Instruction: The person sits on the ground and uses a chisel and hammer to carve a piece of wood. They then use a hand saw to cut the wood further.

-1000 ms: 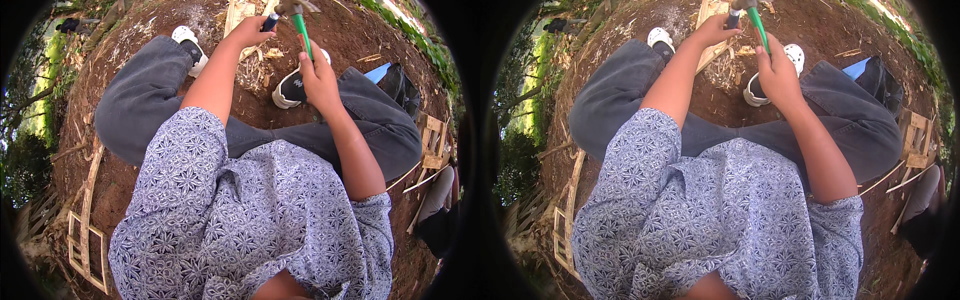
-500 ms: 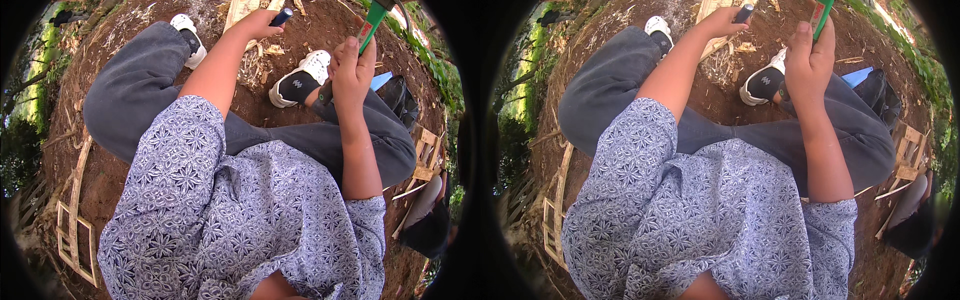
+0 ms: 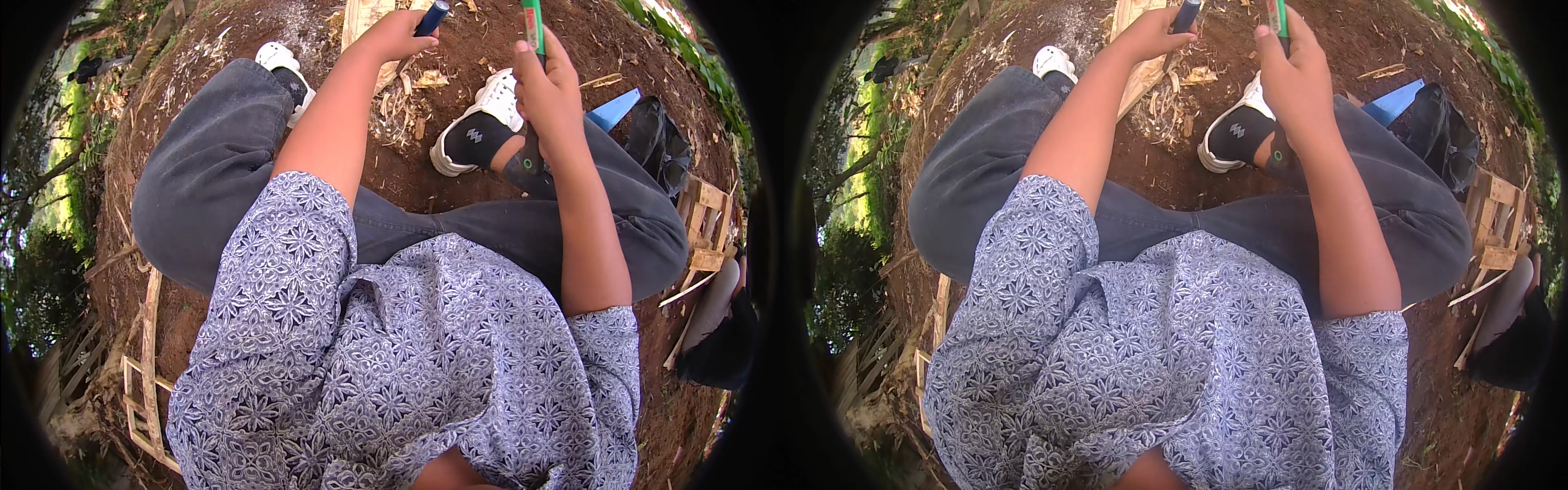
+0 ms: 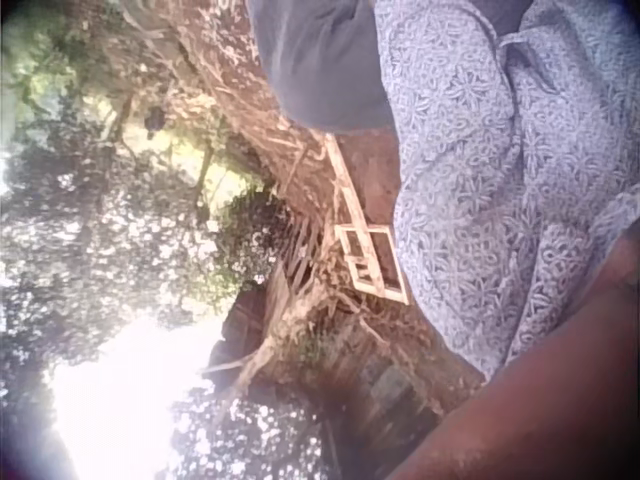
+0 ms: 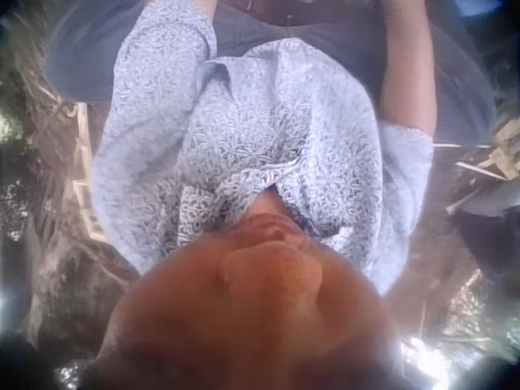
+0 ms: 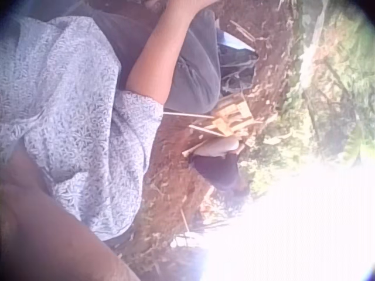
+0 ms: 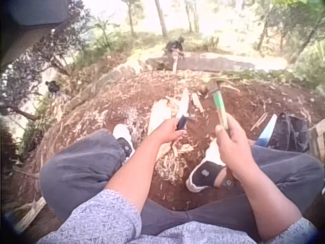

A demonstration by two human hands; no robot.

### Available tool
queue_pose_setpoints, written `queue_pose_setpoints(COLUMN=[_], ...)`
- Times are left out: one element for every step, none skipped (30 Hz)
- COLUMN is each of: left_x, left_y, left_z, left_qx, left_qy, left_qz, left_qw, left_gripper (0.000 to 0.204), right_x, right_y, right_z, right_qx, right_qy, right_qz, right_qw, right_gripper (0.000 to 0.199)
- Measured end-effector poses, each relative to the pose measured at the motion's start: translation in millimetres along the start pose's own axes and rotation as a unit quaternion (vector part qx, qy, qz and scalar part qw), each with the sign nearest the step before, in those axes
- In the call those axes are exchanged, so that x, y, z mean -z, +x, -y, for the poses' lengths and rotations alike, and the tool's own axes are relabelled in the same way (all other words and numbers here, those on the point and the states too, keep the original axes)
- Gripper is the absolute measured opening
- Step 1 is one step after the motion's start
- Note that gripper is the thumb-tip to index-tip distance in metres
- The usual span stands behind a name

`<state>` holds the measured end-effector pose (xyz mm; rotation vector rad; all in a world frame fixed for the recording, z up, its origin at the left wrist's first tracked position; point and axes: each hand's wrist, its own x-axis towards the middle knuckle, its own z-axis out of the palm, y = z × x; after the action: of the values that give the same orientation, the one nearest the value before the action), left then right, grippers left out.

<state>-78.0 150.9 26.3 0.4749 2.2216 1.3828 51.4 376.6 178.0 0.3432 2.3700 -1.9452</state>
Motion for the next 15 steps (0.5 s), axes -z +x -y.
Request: queue_pose_setpoints(left_x=[-3.3,-0.9,-5.2,-5.7,-6.6,-1.7,-0.6,-1.3,-3.2,-1.9,-4.2,-7.7,-11.9,-13.9,-17.6], left_y=[-3.4,1.4,3.6,6.2,7.9,9.4,11.3,13.7,11.9,16.7,22.1,29.6,36.3,38.7,44.6], left_z=[-0.2,-2.3,-2.4,-3.7,-4.7,-4.9,-3.1,-0.6,4.8,5.5,12.5,21.1,26.3,32.7,33.1], left_qx=[-0.006,0.042,0.043,0.042,0.042,0.042,0.032,0.020,0.016,0.004,0.024,0.038,0.051,0.046,0.054], left_qy=[0.025,0.041,0.022,0.005,-0.011,0.018,0.045,0.072,0.096,0.167,0.182,0.197,0.212,0.179,0.187], left_qz=[-0.011,0.019,0.021,0.019,0.018,0.020,0.003,-0.014,-0.032,-0.056,-0.088,-0.120,-0.152,-0.172,-0.171], left_qw=[1.000,0.998,0.999,0.999,0.999,0.999,0.998,0.997,0.995,0.984,0.979,0.972,0.964,0.968,0.966], left_gripper=[0.014,0.014,0.014,0.015,0.016,0.019,0.021,0.023,0.025,0.031,0.033,0.035,0.037,0.042,0.047], right_x=[2.8,0.4,-0.1,-6.2,-2.6,-2.7,-0.4,1.8,0.1,2.6,3.1,4.6,5.7,1.6,4.6], right_y=[-2.7,-0.2,1.0,3.6,3.1,2.5,3.8,4.9,1.7,0.5,-1.8,-3.7,-5.6,-9.3,-7.8], right_z=[10.6,10.7,-2.8,-14.4,-21.7,-20.1,-21.8,-26.7,-23.2,-17.5,-10.8,-3.2,3.9,12.4,3.6], right_qx=[0.024,0.071,0.073,0.078,-0.056,-0.187,-0.139,-0.090,-0.045,-0.056,-0.064,-0.069,-0.073,-0.095,-0.109], right_qy=[0.041,0.058,-0.012,-0.081,-0.078,-0.089,-0.070,-0.052,-0.033,0.026,0.060,0.092,0.126,0.090,0.106], right_qz=[-0.021,-0.051,-0.032,-0.012,0.044,0.102,0.076,0.049,0.027,0.012,0.025,0.036,0.045,0.043,0.063], right_qw=[0.999,0.995,0.997,0.994,0.994,0.973,0.985,0.993,0.998,0.998,0.996,0.993,0.988,0.990,0.986], right_gripper=[0.041,0.042,0.042,0.041,0.042,0.043,0.043,0.042,0.041,0.042,0.043,0.043,0.043,0.044,0.045])
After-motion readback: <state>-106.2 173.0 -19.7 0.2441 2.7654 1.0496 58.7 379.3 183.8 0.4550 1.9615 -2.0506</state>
